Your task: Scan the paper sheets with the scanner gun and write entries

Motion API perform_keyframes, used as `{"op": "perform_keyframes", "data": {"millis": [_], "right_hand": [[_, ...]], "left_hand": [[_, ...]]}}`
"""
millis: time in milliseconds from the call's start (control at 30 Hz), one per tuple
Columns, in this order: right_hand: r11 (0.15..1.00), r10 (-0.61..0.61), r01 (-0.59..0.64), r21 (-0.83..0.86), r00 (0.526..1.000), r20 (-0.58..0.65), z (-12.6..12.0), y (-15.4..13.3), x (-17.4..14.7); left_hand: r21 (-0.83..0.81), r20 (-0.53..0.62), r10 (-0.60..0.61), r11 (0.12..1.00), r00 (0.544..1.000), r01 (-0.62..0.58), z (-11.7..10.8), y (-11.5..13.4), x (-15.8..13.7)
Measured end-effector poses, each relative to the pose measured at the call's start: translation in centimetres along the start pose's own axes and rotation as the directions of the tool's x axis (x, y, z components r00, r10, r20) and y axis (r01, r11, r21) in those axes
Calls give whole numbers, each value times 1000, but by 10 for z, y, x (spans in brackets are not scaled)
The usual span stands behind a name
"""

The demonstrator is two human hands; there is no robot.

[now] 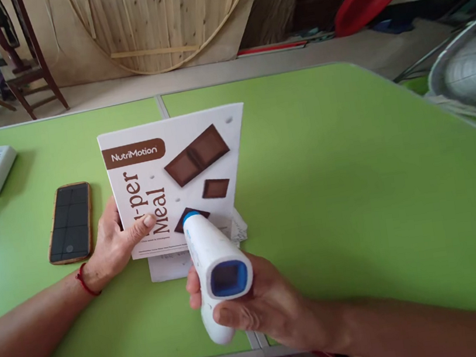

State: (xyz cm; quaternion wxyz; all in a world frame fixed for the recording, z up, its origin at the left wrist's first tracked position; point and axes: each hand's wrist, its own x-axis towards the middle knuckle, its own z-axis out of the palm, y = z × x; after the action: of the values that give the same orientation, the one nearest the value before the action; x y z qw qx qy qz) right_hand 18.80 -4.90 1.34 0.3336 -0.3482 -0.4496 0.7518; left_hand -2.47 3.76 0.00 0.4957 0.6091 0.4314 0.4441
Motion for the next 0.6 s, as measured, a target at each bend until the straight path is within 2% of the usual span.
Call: {"op": "perform_keyframes", "data": {"millis": [367,600], "right_hand": [[992,103,-101,81,995,-15,-3,5,4],[996,67,-67,61,998,-11,-4,4,4]], "left_hand": [[61,-3,12,998,1000,-12,0,1,1],[39,3,-2,999,1000,2,-2,-2,1]]}}
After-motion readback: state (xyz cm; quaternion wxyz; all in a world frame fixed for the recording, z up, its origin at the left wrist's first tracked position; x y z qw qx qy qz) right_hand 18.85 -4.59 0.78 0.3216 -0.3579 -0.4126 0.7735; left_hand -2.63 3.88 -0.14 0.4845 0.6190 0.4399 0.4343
